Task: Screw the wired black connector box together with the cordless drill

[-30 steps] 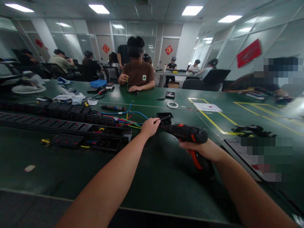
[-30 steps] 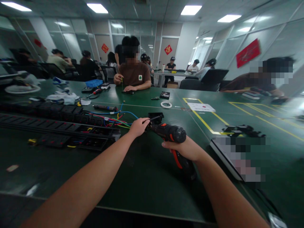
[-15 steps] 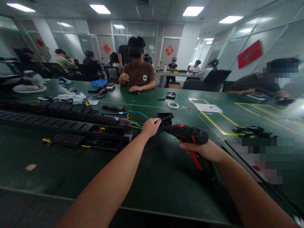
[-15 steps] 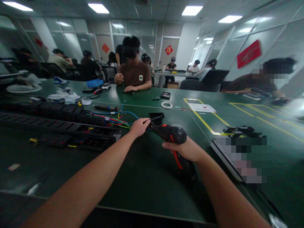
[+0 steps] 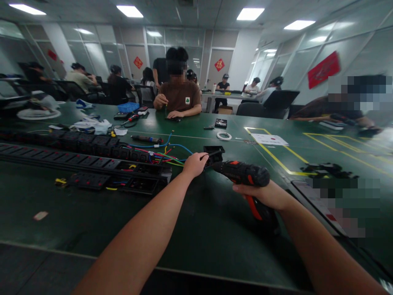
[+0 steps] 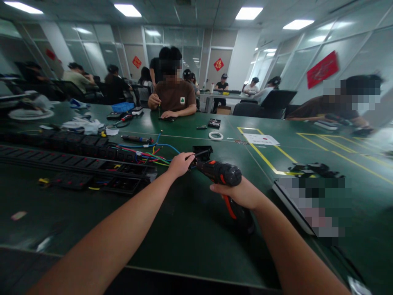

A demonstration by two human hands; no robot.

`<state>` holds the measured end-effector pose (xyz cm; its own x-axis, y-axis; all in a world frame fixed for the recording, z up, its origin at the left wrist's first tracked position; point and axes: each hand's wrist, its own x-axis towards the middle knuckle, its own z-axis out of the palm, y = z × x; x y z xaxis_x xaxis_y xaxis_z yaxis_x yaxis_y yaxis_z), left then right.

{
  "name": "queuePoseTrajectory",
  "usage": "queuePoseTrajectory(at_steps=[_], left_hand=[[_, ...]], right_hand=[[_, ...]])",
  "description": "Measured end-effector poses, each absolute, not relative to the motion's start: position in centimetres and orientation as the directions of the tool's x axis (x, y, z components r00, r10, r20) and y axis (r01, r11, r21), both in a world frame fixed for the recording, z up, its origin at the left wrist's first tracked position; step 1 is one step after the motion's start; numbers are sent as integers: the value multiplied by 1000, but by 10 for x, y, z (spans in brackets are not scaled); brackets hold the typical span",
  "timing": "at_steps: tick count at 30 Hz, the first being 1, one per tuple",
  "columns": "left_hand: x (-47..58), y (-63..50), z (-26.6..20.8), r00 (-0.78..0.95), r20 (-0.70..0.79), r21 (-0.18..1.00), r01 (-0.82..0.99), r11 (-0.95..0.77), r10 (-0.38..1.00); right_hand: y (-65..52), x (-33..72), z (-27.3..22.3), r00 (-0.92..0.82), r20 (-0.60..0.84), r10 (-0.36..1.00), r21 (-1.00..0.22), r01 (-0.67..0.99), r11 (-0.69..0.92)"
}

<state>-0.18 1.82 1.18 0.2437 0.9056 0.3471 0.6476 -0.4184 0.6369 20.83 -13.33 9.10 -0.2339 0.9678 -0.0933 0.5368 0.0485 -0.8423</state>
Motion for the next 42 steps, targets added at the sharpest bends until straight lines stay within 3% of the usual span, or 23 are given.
queuePoseTrajectory(at_steps=[15,42], left_hand=[[-2,18,13,238,345,638,651,-412,908],[-2,17,14,237,326,644,653,-399,915]], right_hand=[[-133,209,90,-236,-82,968,-893,449,34],[-134,208,92,-228,-82,970,-878,477,38]])
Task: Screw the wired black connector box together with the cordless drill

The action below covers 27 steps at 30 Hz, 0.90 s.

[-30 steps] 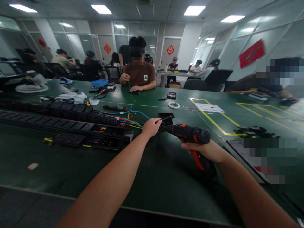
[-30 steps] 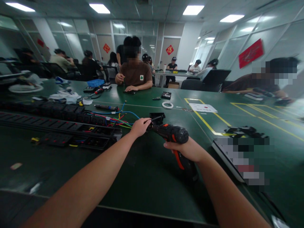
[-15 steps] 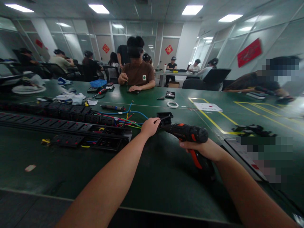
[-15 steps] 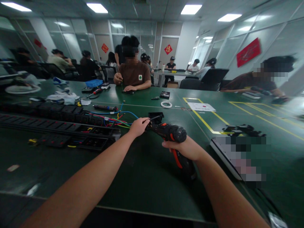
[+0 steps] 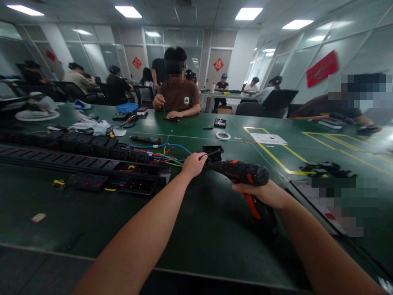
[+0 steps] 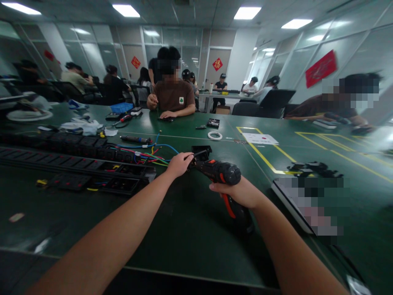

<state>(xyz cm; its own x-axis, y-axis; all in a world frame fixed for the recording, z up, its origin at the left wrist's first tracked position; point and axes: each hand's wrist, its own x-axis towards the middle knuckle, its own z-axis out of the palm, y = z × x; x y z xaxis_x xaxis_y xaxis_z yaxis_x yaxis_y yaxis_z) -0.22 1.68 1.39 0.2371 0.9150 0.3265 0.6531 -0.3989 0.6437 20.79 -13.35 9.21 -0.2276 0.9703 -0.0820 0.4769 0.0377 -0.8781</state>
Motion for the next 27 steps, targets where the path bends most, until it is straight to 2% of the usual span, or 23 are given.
queuePoseTrajectory(at_steps=[27], left_hand=[[-2,17,13,238,339,646,645,-409,910]], right_hand=[[-135,205,94,-231,-79,970,-842,537,60]])
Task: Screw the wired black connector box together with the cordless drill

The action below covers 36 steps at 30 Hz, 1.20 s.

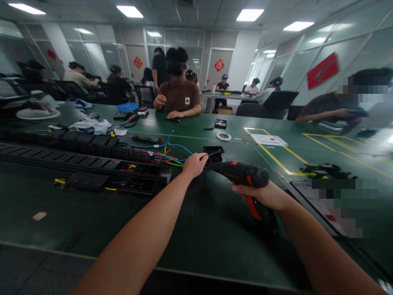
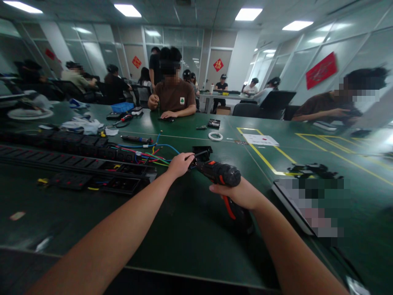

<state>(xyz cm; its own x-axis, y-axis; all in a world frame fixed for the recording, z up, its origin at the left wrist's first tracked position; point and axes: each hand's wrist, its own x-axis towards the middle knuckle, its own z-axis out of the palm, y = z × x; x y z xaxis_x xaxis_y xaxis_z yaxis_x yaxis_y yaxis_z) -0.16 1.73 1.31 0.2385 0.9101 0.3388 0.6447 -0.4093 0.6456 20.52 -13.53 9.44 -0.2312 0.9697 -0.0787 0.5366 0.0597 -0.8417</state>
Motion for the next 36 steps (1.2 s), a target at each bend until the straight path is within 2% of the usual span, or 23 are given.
queuePoseTrajectory(at_steps=[16,27,36], left_hand=[[-2,17,14,239,334,651,641,-407,912],[-2,17,14,233,328,644,653,-398,915],[-2,17,13,238,339,643,647,-409,910]], right_hand=[[-136,206,95,-220,-80,972,-825,562,59],[-133,209,91,-229,-98,968,-891,455,18],[-133,209,91,-246,-95,965,-895,446,26]])
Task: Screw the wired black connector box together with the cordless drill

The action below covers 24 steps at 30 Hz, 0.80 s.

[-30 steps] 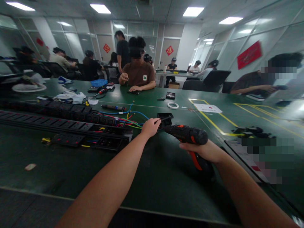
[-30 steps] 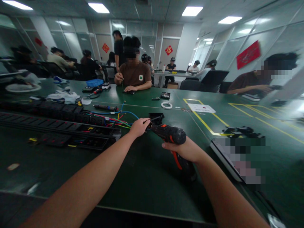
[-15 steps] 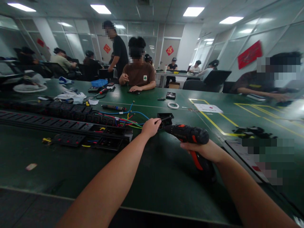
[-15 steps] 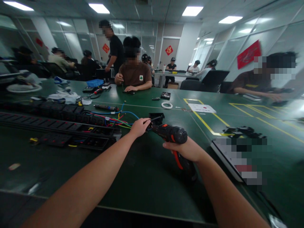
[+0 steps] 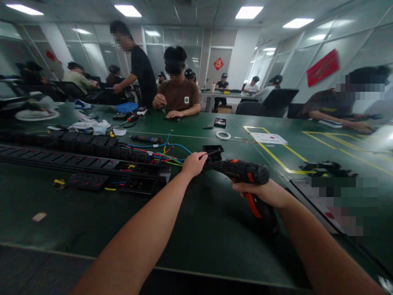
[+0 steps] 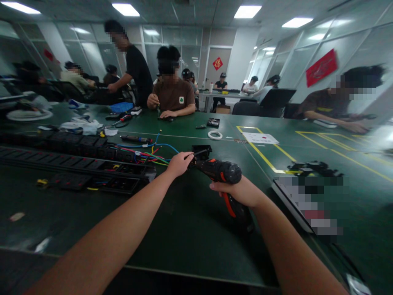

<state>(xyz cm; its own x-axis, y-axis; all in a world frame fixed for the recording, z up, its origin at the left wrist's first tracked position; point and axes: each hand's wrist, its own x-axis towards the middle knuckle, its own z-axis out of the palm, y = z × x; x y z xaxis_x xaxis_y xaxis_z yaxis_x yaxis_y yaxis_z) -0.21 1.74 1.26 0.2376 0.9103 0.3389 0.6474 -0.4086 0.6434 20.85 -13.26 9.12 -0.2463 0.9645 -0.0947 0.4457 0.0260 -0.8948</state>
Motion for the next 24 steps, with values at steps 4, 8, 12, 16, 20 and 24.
queuePoseTrajectory(at_steps=[4,8,12,16,20,24], left_hand=[[-1,18,12,237,341,639,651,-410,910],[-2,17,12,240,346,637,650,-415,907],[-2,17,13,237,337,642,650,-407,911],[-2,18,13,240,339,644,645,-410,910],[-2,18,12,240,341,643,646,-412,909],[-2,18,11,237,344,649,640,-413,908]], right_hand=[[-132,208,91,-248,-90,965,-899,437,28],[-133,207,93,-236,-94,967,-904,428,16],[-133,208,92,-232,-99,968,-896,444,15],[-133,209,91,-232,-87,969,-888,458,30],[-132,211,90,-216,-93,972,-870,492,26],[-132,211,90,-214,-81,973,-863,504,39]])
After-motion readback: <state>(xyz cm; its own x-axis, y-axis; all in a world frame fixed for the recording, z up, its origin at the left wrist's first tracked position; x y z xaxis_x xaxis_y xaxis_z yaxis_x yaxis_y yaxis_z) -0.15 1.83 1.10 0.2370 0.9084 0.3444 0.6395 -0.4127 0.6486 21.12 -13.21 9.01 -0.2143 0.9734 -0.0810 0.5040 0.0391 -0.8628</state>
